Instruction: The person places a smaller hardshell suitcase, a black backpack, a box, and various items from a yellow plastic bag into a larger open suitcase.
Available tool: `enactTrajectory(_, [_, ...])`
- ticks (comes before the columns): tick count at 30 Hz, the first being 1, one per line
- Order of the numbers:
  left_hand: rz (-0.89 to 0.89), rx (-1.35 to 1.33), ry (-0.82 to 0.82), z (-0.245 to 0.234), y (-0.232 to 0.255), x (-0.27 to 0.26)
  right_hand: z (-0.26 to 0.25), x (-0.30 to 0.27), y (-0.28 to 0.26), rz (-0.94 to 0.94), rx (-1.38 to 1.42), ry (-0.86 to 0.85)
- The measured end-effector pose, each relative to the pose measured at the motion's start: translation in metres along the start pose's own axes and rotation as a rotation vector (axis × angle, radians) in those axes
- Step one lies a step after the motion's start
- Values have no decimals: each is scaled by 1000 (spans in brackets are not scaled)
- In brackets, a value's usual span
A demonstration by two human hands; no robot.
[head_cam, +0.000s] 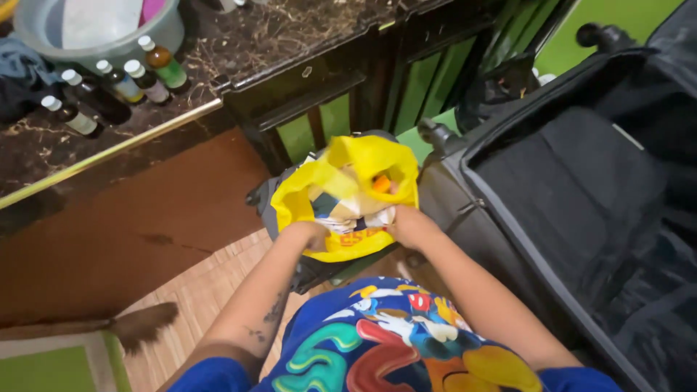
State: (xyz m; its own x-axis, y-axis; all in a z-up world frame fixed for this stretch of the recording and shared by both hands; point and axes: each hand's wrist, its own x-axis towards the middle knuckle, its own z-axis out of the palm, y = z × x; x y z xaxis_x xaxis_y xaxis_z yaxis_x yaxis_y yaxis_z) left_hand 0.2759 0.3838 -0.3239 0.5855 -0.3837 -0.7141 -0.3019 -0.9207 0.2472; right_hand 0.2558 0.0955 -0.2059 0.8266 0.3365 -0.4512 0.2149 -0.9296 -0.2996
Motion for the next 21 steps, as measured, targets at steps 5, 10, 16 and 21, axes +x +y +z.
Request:
enactTrajectory(5, [-110, 22, 279, -25, 4, 60, -27, -21, -21, 25, 445, 273])
enactTrajectory(10, [-54, -57, 360, -43, 34, 82, -25, -15, -14, -124, 437, 460])
enactTrajectory(16, [-191, -259, 319, -12, 10, 121, -32, -23, -25, -152, 391, 454])
enactTrajectory(21, [90, -153, 281, -8, -16, 135, -23, -15, -22, -103, 403, 330])
